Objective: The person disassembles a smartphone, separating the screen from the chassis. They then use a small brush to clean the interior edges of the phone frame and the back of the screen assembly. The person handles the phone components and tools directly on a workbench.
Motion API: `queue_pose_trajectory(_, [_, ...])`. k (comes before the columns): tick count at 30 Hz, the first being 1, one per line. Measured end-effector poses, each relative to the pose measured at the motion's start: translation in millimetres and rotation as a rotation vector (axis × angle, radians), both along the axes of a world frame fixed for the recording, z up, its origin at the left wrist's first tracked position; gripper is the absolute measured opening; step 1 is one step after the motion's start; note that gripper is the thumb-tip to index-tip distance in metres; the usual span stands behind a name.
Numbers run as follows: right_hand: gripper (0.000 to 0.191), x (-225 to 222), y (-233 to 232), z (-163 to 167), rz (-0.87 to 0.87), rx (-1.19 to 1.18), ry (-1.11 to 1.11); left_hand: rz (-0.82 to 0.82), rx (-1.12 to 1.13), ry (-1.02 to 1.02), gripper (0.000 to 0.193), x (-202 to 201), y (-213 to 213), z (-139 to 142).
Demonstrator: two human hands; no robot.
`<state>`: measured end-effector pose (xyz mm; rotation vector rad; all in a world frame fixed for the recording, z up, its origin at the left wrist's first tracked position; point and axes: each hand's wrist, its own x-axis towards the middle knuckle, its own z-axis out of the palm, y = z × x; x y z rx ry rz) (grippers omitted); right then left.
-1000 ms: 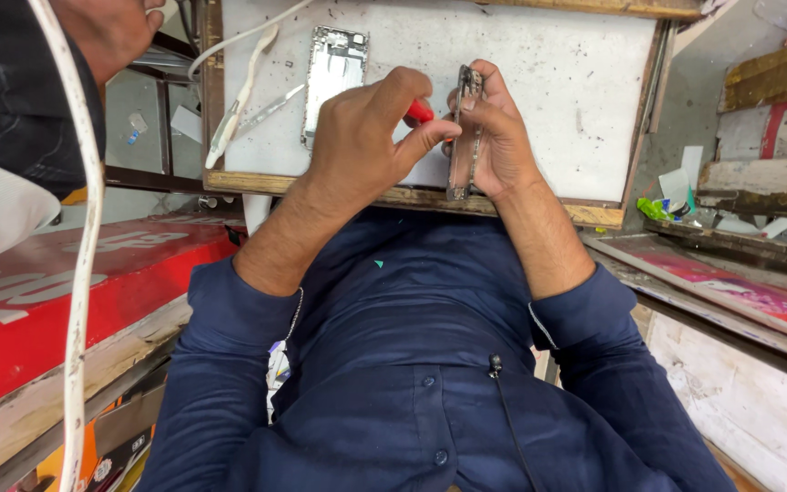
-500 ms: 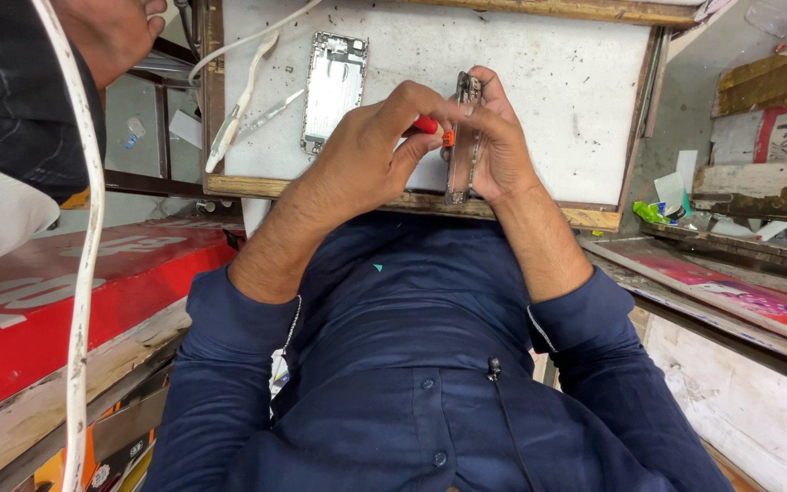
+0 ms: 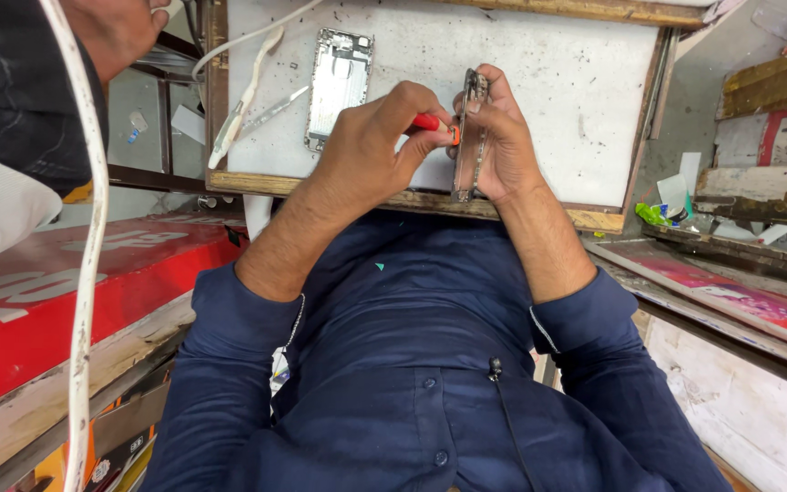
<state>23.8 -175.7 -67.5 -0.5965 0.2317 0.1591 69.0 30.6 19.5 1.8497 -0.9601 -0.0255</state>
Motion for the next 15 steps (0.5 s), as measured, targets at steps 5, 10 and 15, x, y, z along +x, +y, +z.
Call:
queue_pose_trajectory(5, [0.049,-0.8,0.2,0.1,-0.002,-0.021,0.005,0.041,0.045,0.001,0.041,1.6,-2.4,-4.3])
queue_pose_trajectory(10, [0.047,-1.0,0.0,-0.6,0.008,0.019,-0.039,-0.097,-0.100,0.015,0.026,3.3,5.0,0.0])
queue_pose_trajectory(15, [0.047,0.3,0.7,0.4,0.016,-0.050,-0.012,0.121,0.287,0.077,0.044,2.6,0.6,9.7])
